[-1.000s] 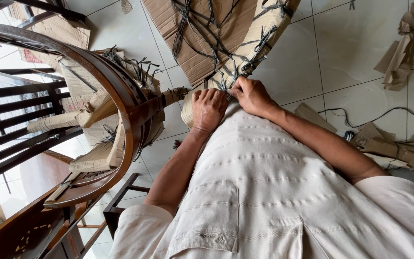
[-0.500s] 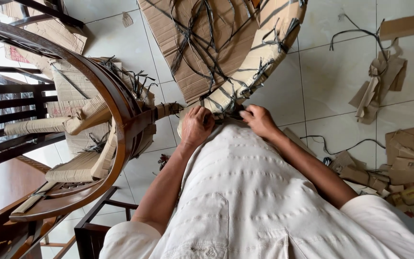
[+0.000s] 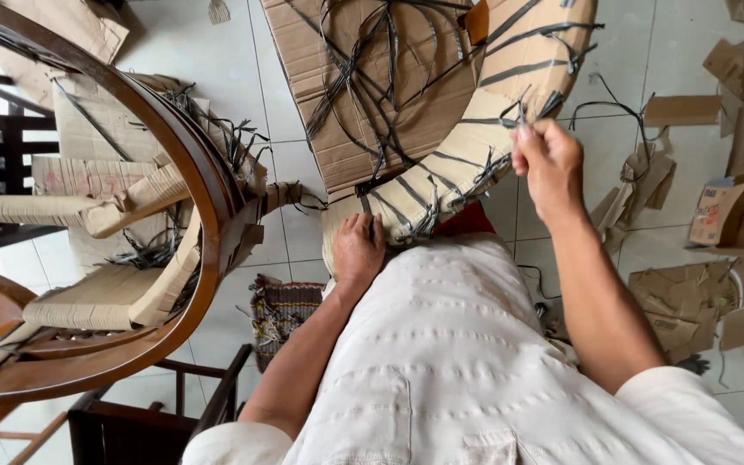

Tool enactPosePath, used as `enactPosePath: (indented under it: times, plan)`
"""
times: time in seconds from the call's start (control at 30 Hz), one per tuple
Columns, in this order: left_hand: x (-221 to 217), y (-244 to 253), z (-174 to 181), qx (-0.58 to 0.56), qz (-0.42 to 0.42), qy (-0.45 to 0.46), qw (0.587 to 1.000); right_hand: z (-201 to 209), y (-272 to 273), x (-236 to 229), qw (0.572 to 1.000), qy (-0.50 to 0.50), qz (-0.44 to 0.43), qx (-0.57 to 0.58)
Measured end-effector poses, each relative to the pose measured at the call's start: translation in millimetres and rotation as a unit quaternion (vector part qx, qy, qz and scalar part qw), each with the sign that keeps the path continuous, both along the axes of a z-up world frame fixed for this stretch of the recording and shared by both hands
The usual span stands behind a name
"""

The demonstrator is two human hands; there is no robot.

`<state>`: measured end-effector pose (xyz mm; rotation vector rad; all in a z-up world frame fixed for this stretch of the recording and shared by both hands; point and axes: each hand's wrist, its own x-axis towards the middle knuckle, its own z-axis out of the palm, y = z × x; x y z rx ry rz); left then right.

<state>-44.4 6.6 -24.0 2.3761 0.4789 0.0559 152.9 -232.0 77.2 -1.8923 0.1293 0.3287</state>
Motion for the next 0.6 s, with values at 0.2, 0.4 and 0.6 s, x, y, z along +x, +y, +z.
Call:
enactPosePath:
  times: [0.2,0.4,0.6]
  plan:
    - [3.0,-14.6,-7.5,-0.002,0.07,0.096,0.993,-24.3,55.0,148.7,0.958,0.091,0.256,-0.086]
    - [11.0,-24.7,5.5,0.107,0.142,0.061,0.982,-113.2,105.7,235.8,0.855,0.165,0.394,-0.293]
    - [21.6,-22.3,11.9,0.19,0.163,0.018,0.968,-389.8,47.9,282.3,0.742,0.133,0.507,-0.418]
